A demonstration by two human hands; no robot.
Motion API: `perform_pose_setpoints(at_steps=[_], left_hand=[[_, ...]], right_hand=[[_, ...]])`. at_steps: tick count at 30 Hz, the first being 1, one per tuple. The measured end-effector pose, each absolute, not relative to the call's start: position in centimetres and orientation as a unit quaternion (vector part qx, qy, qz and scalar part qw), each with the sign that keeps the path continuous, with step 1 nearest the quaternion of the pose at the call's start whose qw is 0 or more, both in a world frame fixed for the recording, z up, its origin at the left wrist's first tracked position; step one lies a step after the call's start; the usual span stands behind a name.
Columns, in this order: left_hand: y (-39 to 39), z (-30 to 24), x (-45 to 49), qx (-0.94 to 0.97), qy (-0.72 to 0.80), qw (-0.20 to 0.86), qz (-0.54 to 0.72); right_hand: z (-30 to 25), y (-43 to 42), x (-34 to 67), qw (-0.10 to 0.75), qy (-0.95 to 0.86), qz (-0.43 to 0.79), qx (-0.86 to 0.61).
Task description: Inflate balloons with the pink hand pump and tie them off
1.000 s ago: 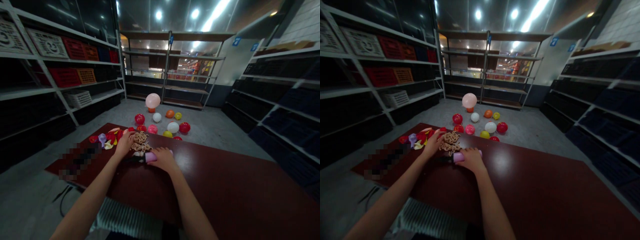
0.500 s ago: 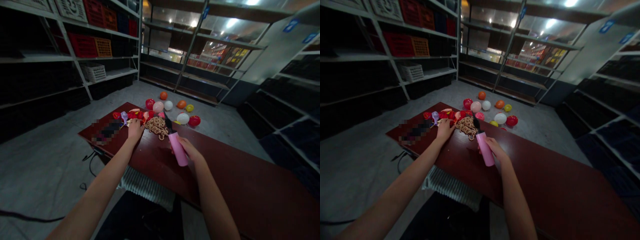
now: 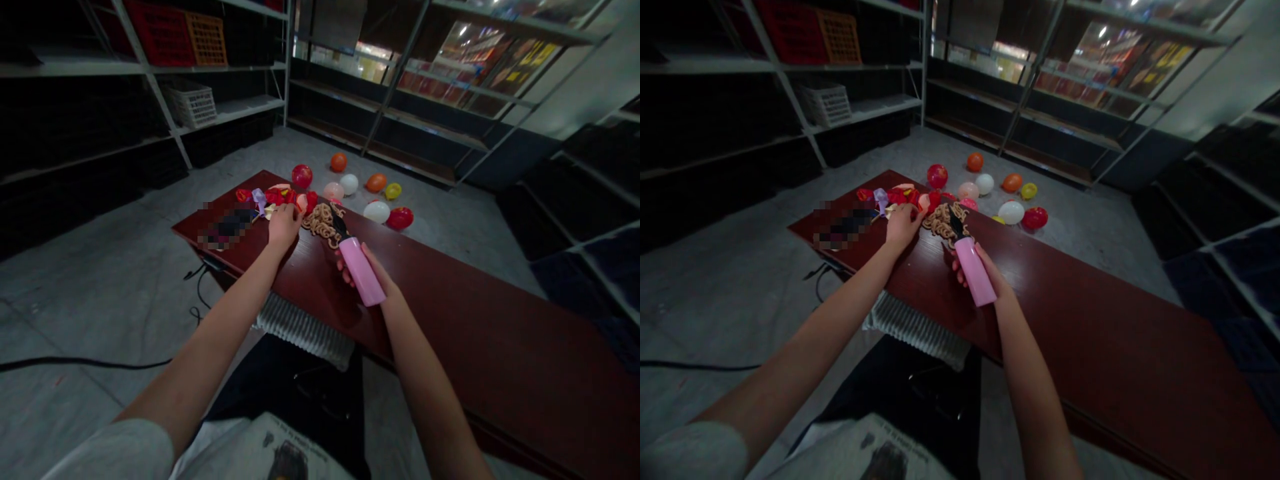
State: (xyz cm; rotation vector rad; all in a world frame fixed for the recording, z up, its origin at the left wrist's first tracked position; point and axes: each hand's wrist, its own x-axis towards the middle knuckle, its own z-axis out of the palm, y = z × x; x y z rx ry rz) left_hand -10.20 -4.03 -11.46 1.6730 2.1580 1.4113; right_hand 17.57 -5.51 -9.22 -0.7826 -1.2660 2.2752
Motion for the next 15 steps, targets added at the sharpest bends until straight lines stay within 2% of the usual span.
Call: perform_pose_setpoints(at_steps=[4, 6, 10, 15], left_hand=[[-4.3, -11.2, -9.8, 0.324, 0.592, 0.235, 0.699], [-4.4, -10.5, -9.7, 0.218, 0.490, 0.350, 0.768], [-4.9, -9.0, -9.8, 0.091, 0.310, 0.527, 0.786], [-5.6, -8.2, -9.7, 0.050, 0.236, 0.608, 0.756]], right_hand=[[-9.2, -5.5, 17.6, 0.205, -0.450, 0.825, -0.273], [-9.2, -5.6, 17.6, 0.200, -0.449, 0.829, -0.268], [-9.1, -5.9, 17.6, 0.183, -0.450, 0.836, -0.255], [-8.8, -6.5, 17.4, 0.157, -0.450, 0.848, -0.233]])
